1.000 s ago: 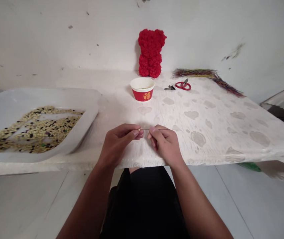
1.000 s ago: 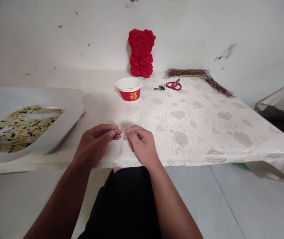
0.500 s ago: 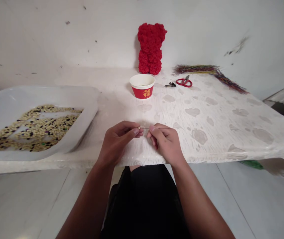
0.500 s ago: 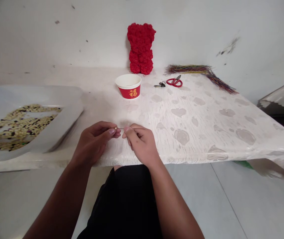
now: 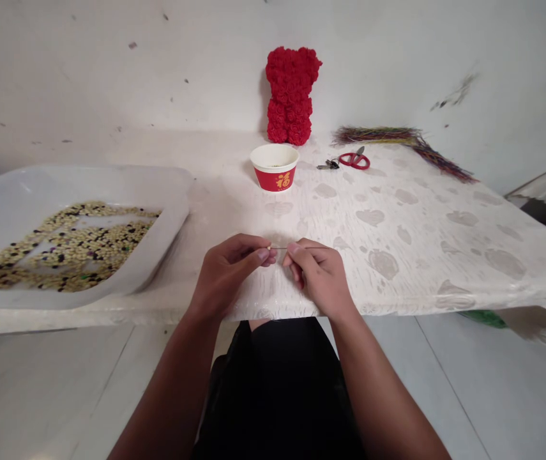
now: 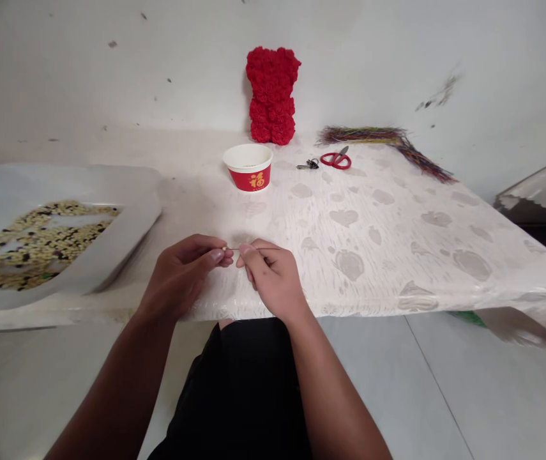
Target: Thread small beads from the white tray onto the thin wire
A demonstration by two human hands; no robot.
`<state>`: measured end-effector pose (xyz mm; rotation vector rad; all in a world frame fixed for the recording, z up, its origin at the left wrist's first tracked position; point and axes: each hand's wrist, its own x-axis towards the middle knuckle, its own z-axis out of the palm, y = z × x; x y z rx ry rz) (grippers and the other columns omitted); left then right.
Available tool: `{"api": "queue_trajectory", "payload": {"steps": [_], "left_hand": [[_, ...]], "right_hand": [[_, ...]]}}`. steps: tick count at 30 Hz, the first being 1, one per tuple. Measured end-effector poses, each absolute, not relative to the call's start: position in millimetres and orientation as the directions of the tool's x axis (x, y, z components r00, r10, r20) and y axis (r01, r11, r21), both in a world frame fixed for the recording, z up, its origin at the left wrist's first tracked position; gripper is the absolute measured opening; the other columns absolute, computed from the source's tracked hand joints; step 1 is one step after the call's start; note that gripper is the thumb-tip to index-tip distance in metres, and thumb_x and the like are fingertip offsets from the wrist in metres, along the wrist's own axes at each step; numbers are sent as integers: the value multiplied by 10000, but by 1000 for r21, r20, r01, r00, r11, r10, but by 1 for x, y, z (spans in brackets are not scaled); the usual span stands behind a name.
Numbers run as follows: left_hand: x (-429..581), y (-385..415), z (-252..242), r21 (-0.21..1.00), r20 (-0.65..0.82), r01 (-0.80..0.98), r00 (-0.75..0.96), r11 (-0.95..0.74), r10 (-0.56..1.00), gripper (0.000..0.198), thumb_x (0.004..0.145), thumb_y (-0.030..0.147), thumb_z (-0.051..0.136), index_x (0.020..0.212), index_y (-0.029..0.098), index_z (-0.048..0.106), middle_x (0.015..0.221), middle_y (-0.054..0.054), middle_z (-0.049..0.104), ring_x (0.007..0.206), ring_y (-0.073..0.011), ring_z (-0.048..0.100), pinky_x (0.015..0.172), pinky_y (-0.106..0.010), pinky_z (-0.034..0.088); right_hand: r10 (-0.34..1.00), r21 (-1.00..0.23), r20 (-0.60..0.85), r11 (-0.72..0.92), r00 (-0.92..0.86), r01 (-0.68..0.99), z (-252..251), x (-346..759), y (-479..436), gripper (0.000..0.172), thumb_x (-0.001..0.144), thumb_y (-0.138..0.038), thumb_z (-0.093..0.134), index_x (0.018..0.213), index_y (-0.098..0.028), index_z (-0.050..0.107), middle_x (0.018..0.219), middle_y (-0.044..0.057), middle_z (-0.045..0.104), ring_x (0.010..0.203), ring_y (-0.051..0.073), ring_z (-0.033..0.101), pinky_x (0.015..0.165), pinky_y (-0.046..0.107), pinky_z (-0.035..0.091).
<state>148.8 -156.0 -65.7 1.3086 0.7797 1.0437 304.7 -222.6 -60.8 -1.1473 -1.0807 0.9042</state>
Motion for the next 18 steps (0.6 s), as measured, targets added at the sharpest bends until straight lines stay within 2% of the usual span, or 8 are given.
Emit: {"api": "queue_trajectory", "payload": {"steps": [8, 12, 18], "left_hand": [[148, -156, -66, 988, 124, -131, 393, -78, 911, 170, 767, 310, 818, 875, 195, 756, 789, -24, 756, 794, -174, 713, 800, -309, 572], [148, -155, -67, 990, 138, -95, 404, -109, 904, 182, 760, 309, 824, 903, 209, 774, 854, -29, 762, 856, -178, 702, 819, -297, 552], [148, -156, -66, 990, 141, -68, 404, -124, 904, 164, 779, 331, 802, 864, 199, 756, 810, -30, 743, 810, -176, 682, 797, -309, 547]], "right_hand": [[959, -981, 193, 196, 205, 3, -62, 305, -221, 391, 970, -351, 579, 619, -193, 649, 570, -34, 502, 480, 94, 446, 466, 255, 344], [969, -982, 184, 189, 164, -12, -61, 304, -221, 391, 976, -366, 576, 634, -192, 654, 576, -34, 516, 488, 93, 457, 483, 254, 362], [971, -982, 177, 186, 160, -44, -61, 305, -220, 385, 980, -376, 574, 653, -189, 657, 572, -38, 508, 473, 92, 456, 472, 254, 351]]}}
